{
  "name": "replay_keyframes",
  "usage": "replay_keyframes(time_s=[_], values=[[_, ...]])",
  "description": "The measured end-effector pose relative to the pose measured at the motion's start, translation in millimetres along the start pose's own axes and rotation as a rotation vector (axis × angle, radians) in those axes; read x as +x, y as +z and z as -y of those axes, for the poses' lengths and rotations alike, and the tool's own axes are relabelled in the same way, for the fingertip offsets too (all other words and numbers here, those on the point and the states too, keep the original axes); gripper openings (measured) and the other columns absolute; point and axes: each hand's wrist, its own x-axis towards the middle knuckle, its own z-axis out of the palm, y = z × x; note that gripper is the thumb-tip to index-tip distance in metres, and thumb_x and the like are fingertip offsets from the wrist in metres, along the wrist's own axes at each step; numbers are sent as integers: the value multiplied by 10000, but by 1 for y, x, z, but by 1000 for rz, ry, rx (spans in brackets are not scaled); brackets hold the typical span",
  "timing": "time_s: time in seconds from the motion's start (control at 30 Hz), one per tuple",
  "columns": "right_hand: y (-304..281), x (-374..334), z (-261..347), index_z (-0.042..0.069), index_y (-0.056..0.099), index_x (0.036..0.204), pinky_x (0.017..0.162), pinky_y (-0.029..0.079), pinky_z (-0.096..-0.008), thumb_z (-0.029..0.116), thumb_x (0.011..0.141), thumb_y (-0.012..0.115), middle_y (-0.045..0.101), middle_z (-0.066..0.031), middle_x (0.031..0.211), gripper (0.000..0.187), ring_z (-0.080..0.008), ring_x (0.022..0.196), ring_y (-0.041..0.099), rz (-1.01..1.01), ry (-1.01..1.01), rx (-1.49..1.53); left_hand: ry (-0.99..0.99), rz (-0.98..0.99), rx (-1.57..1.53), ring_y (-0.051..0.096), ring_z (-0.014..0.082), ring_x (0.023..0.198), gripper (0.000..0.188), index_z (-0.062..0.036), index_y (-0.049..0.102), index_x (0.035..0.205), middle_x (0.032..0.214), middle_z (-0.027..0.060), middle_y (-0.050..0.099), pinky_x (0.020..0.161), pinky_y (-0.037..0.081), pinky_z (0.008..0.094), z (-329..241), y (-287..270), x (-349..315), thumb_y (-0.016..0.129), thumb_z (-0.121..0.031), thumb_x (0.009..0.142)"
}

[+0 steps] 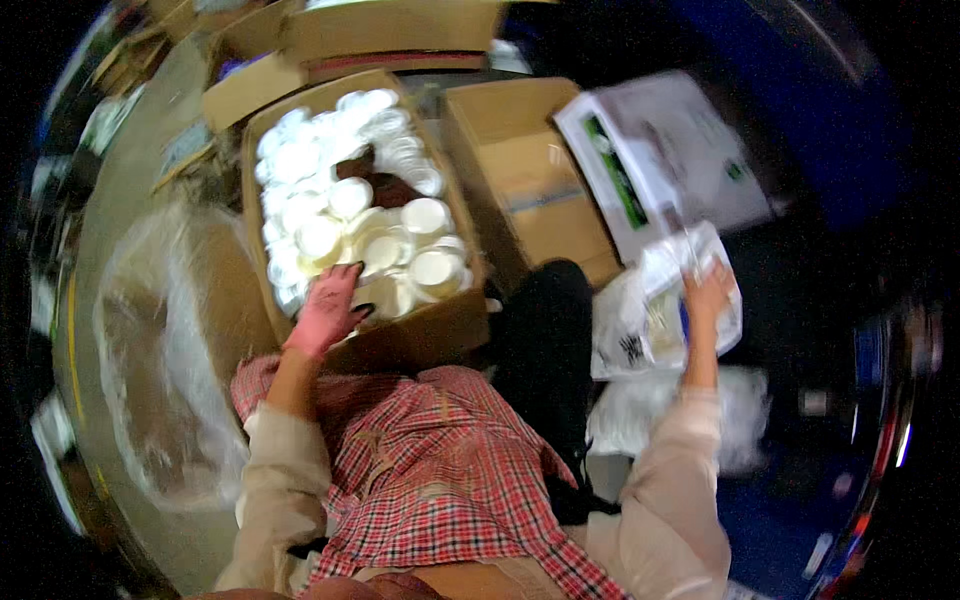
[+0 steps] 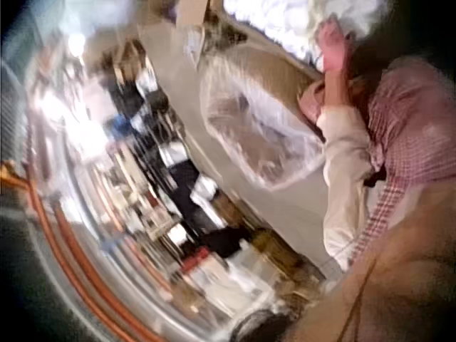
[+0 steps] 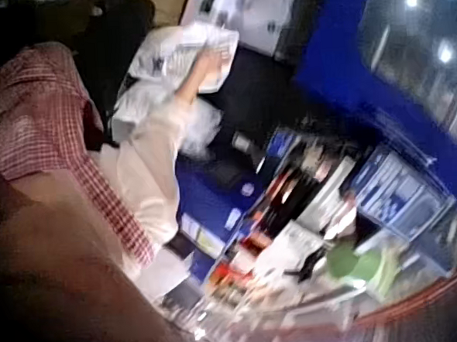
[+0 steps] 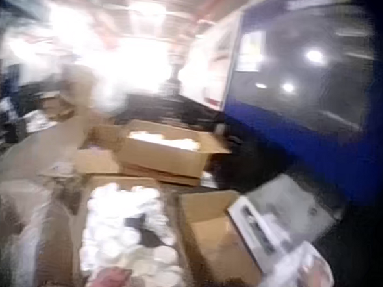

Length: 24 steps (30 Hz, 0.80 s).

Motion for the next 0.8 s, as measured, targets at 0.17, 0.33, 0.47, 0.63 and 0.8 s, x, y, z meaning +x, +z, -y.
replay_keyframes(time_s=[0.17, 0.33, 0.47, 0.63, 0.8], values=[[-24, 20, 174, 42, 555, 1256, 1005, 407, -433, 201, 841, 694, 536, -192, 1274, 466, -371, 1194, 498, 178, -448, 705, -44, 196, -140, 563, 321, 1083, 494, -35, 533, 1203, 1119, 157, 597, 926, 447, 408, 13, 7, -4, 648, -359, 849], [-49, -46, 449, 10, 580, 1180, 984, 421, -430, 138, 862, 637, 573, -205, 1191, 348, -386, 1136, 524, 356, -1120, 963, -142, 105, -159, 587, 324, 1039, 445, -47, 555, 1158, 1073, 161, 606, 886, 470, 416, 29, 0, -17, 641, -360, 854], [-6, -76, 607, 45, 567, 1141, 885, 448, -452, 171, 809, 671, 583, -136, 1150, 370, -338, 1069, 536, 101, -1362, 788, -176, 92, -226, 596, 333, 1020, 425, -47, 550, 1116, 1049, 166, 616, 883, 475, 417, 37, -6, -21, 643, -369, 855], [21, -84, 696, 94, 662, 973, 807, 449, -466, 225, 821, 633, 629, -93, 1027, 203, -320, 1010, 561, 247, -1322, 439, -297, 32, -220, 597, 341, 1012, 439, -35, 536, 1125, 1053, 179, 624, 881, 471, 412, 59, -19, -23, 615, -379, 865], [-21, -67, 679, 102, 660, 882, 786, 436, -455, 191, 845, 617, 645, -54, 918, 106, -288, 931, 567, 123, -1489, 786, -699, -476, -147, 526, 335, 1104, 574, -30, 498, 1256, 1183, 178, 548, 904, 444, 428, 93, -46, -18, 675, -362, 822]])
